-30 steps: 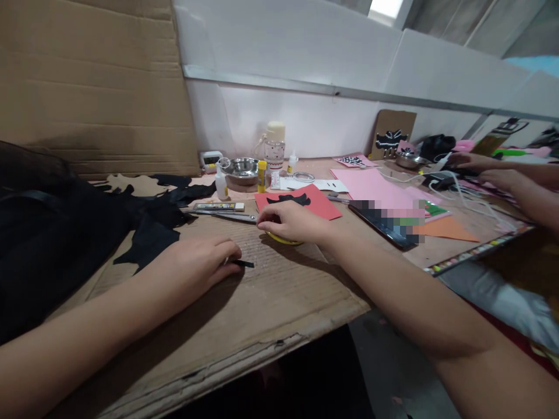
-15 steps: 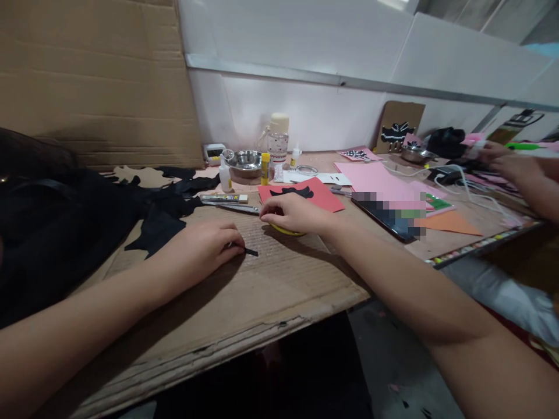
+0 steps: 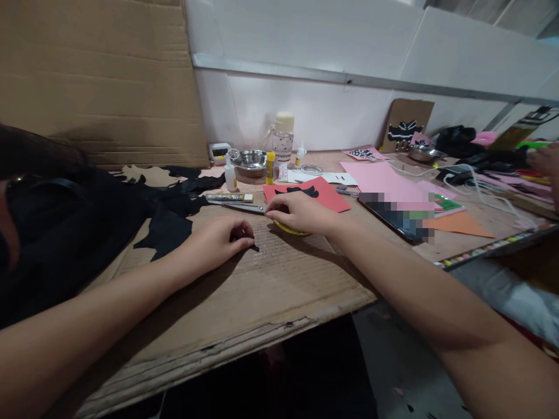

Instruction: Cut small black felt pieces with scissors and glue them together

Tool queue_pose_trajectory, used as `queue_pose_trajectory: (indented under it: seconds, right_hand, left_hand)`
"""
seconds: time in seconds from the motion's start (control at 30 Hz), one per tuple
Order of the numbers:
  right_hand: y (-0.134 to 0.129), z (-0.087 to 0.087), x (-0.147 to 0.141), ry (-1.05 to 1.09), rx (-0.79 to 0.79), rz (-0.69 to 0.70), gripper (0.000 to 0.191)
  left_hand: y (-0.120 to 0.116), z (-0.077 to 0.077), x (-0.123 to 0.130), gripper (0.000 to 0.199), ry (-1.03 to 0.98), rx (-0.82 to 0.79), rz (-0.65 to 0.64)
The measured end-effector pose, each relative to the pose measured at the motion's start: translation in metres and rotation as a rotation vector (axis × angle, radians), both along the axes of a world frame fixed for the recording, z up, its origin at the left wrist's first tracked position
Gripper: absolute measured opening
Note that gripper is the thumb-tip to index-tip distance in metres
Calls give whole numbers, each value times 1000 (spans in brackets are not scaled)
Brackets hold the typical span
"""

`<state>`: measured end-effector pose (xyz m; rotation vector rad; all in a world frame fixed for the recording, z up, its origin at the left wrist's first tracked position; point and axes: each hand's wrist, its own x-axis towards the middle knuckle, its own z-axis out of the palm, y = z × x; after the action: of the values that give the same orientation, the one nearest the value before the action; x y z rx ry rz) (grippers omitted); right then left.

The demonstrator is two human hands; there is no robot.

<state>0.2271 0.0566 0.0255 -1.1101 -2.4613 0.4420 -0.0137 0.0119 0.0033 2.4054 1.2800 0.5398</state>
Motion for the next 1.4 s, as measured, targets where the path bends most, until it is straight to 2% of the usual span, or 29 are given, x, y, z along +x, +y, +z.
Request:
queue_pose_trajectory:
  seconds: [0.13, 0.3, 0.43, 0.7, 0.87, 1.03, 1.17, 1.3, 1.4]
  right_hand:
    - [12, 8, 12, 82, 71, -202, 23]
    - [34, 23, 47, 133, 106, -428, 23]
    - [43, 23, 66, 112, 50, -466, 20]
    - [49, 25, 84, 124, 38, -517, 25]
    - [42, 22, 68, 91, -31, -433, 22]
    - [21, 15, 36, 21, -123, -262, 20]
    - [5, 13, 21, -53, -161, -119, 24]
    - [-2, 13, 15, -122, -131, -102, 33]
    - [-6, 13, 11, -136, -150, -61, 27]
  left_hand:
    - [5, -3, -12, 21, 7, 43, 15]
    - [10, -5, -28, 27, 28, 111, -6]
    - [9, -2, -36, 32, 69, 134, -35]
    - [4, 1, -39, 22, 137, 153, -43]
    - [4, -1, -40, 21, 150, 139, -41]
    - [8, -5, -40, 20, 137, 167, -48]
    - [9, -5, -39, 24, 149, 147, -67]
    - [8, -3, -37, 22, 162, 130, -54]
    - [7, -2, -35, 20, 165, 129, -48]
